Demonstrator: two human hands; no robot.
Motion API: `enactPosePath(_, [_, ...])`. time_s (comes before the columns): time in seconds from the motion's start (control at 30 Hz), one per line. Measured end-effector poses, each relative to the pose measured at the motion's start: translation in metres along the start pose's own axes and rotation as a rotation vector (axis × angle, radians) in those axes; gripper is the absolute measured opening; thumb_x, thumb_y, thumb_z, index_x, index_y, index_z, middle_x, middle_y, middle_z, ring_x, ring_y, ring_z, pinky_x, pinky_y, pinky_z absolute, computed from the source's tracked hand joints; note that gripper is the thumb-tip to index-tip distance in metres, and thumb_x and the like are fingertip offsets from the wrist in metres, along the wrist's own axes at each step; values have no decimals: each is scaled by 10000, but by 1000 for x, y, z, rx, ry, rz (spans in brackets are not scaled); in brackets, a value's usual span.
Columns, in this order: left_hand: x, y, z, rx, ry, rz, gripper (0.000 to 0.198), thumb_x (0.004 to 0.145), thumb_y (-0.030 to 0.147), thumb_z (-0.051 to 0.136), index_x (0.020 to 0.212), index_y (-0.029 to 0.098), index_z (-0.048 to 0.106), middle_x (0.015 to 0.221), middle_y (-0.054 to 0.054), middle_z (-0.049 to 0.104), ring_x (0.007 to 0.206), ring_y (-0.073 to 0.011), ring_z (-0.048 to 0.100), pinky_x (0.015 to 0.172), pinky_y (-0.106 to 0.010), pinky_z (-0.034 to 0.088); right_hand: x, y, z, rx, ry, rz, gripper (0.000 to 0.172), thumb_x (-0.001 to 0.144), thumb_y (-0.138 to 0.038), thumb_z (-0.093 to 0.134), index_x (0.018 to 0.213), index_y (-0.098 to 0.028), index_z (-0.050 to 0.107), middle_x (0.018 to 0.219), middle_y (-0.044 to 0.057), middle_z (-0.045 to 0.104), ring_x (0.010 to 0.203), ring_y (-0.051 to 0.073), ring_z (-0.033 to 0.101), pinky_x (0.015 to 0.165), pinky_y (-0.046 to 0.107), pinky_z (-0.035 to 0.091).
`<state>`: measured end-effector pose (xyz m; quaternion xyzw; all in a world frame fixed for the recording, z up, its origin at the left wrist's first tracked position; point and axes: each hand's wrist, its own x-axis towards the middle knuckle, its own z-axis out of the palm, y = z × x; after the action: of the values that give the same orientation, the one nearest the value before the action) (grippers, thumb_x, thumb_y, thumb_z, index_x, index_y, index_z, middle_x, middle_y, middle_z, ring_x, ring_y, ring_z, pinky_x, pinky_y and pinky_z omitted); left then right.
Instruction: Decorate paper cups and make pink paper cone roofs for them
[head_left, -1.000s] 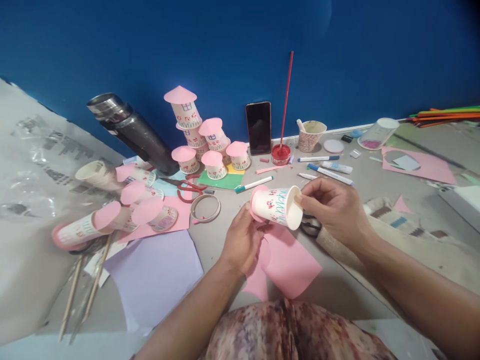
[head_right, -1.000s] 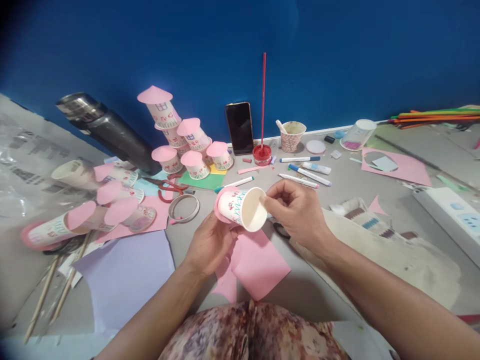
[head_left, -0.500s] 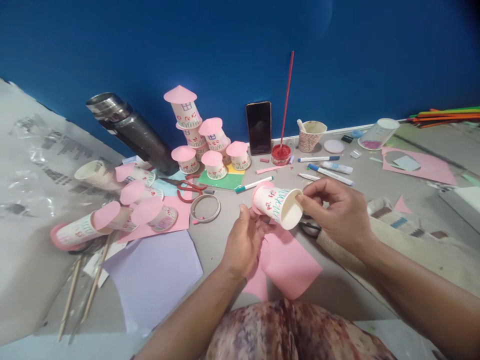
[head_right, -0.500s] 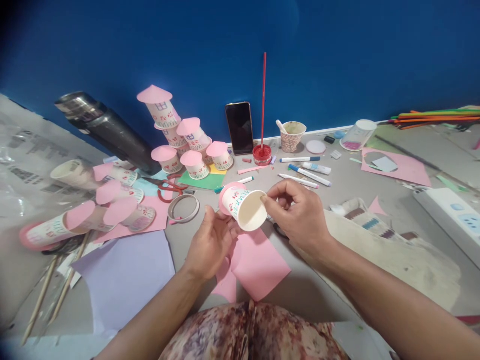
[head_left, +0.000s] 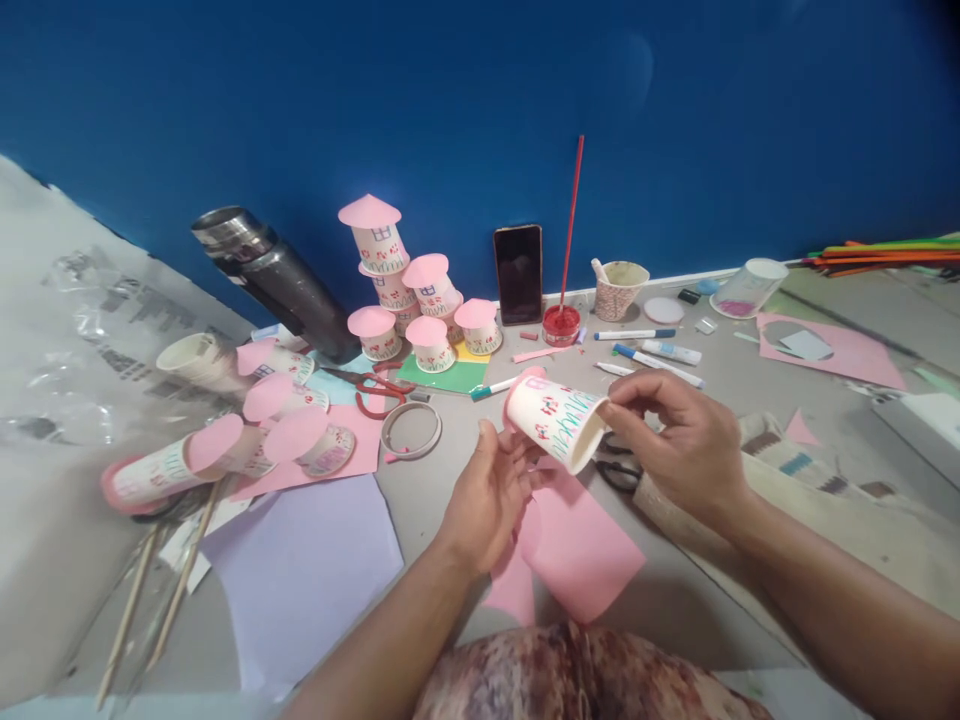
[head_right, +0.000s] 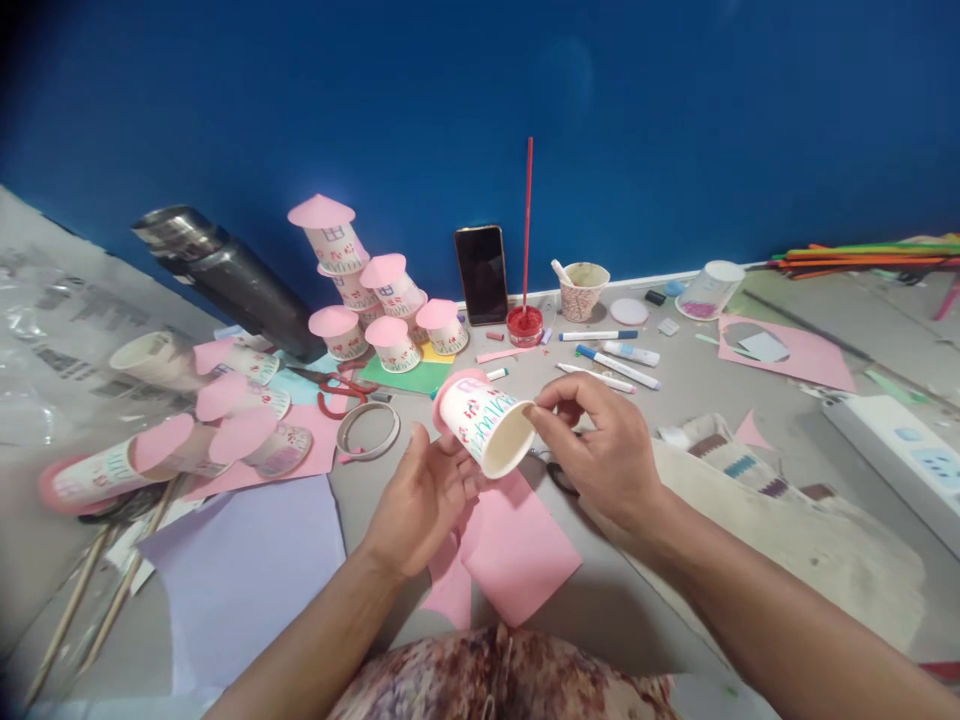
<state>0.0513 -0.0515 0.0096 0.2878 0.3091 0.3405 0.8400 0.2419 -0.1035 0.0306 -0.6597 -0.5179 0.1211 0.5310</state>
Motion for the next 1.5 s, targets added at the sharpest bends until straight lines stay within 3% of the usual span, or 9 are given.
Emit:
enactPosePath(0.13, [-5, 0, -1, 34, -90, 45, 421, 803, 489, 839, 1088, 188, 770, 1145, -132, 715, 1058, -266, 649, 802, -337, 545, 11, 13, 2, 460, -166, 349, 194, 803, -377, 797, 794, -237, 662, 780, 10, 685, 655, 170, 598, 604, 297, 483])
enactPosePath(0.23, [-7, 2, -2, 25, -105, 64, 503, 749, 440, 885, 1181, 218, 754, 1216, -144, 686, 1139, -292, 616, 824, -354, 547, 20, 15, 6, 806, -295, 585, 295, 692, -400, 870, 863, -251, 681, 863, 12, 715, 667, 167, 602, 545, 264, 472])
enactPosePath(0.4, [-7, 8, -4, 136, -39, 190, 557, 824, 512, 803, 1295, 228, 714, 1341, -160, 640, 1222, -322, 584, 890, -378, 540, 22, 16, 13, 977, -306, 750, 405, 628, -451, 890, 912, -262, 672, 789, -8, 684, 557, 129, 493, 462, 232, 391])
enactPosePath(0.6, [-16, 10, -2, 330, 20, 511, 496, 911, 498, 729, 1367, 304, 694, 1533, -90, 571, 1394, -338, 519, 1121, -403, 451, 14, 26, 17, 957, -429, 776, 392, 681, -431, 892, 974, -266, 689, 855, 5, 723, 637, 161, 602, 473, 235, 433])
enactPosePath(0.83, [-22, 4, -10, 506, -167, 635, 553, 1001, 431, 623, 1536, 346, 511, 1643, -53, 459, 1540, -328, 367, 1255, -497, 327, 11, 33, 22, 989, -544, 806, 392, 641, -335, 952, 963, -217, 762, 800, 12, 743, 652, 153, 655, 553, 240, 542])
enactPosePath(1.1, [-19, 5, -13, 730, -189, 800, 609, 1026, 418, 568, 1601, 291, 411, 1674, -81, 407, 1562, -316, 331, 1291, -507, 265, 11, 30, 24, 1053, -485, 840, 443, 539, -248, 1000, 928, -196, 793, 779, 18, 766, 588, 123, 636, 447, 177, 471])
enactPosePath(1.33, [-16, 6, -14, 972, -161, 1036, 645, 1023, 411, 561, 1619, 262, 367, 1670, -123, 402, 1546, -335, 358, 1273, -556, 273, 11, 28, 22, 1065, -475, 844, 437, 541, -217, 1001, 928, -195, 799, 780, 31, 772, 593, 128, 646, 446, 171, 490])
enactPosePath(1.5, [-11, 9, -16, 1145, -177, 1128, 654, 1028, 428, 535, 1616, 199, 365, 1636, -174, 438, 1553, -365, 335, 1256, -589, 286, 11, 27, 22, 1052, -462, 869, 420, 550, -209, 997, 920, -181, 799, 747, 27, 753, 566, 114, 617, 440, 165, 481])
